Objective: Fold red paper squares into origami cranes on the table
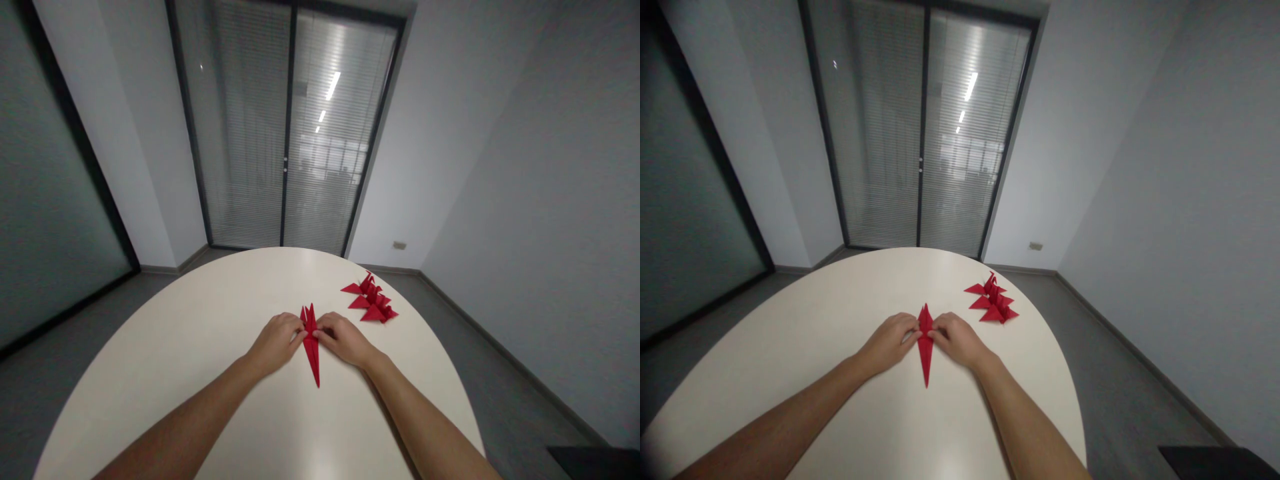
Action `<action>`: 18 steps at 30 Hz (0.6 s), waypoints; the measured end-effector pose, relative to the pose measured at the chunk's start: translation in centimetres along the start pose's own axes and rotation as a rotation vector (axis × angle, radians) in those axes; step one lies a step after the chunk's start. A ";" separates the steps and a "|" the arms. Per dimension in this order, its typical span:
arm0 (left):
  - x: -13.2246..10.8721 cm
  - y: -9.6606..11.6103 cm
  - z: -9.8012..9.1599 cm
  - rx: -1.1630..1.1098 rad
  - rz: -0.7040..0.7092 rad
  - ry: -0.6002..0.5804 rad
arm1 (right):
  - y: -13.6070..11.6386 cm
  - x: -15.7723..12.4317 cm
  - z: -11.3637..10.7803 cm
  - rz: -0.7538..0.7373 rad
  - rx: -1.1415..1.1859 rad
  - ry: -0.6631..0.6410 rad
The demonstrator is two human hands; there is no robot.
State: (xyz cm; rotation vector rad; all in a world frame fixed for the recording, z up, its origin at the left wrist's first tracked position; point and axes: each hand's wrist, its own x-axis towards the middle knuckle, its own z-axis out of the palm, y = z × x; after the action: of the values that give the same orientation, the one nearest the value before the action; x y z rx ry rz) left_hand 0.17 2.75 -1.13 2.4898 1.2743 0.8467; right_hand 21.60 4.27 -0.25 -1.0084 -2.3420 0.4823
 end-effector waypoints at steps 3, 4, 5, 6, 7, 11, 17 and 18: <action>0.1 0.2 0.3 0.003 -0.041 0.032 | 0.0 0.1 0.3 0.065 0.002 0.027; 0.1 0.2 0.4 -0.001 -0.056 0.039 | 0.0 0.1 0.3 0.089 0.005 0.037; 0.2 0.3 0.5 -0.005 -0.070 0.046 | 0.1 0.1 0.4 0.110 0.009 0.046; 0.2 0.3 0.6 -0.008 -0.082 0.054 | 0.1 0.1 0.5 0.129 0.015 0.054; 0.3 0.4 0.7 -0.011 -0.091 0.063 | 0.2 0.2 0.6 0.143 0.022 0.059; 0.4 0.6 0.8 -0.021 -0.106 0.099 | 0.4 0.3 0.9 0.181 0.040 0.096; 0.5 1.0 1.1 -0.014 -0.145 0.117 | 0.5 0.5 1.4 0.194 0.086 0.138; 0.5 1.0 1.1 -0.010 -0.155 0.120 | 0.5 0.5 1.5 0.197 0.092 0.144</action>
State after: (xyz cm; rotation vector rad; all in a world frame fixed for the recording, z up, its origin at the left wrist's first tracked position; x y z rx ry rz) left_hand 1.74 2.60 -1.36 2.3264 1.4756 0.9738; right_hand 20.74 4.80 -1.52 -1.1949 -2.0863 0.5676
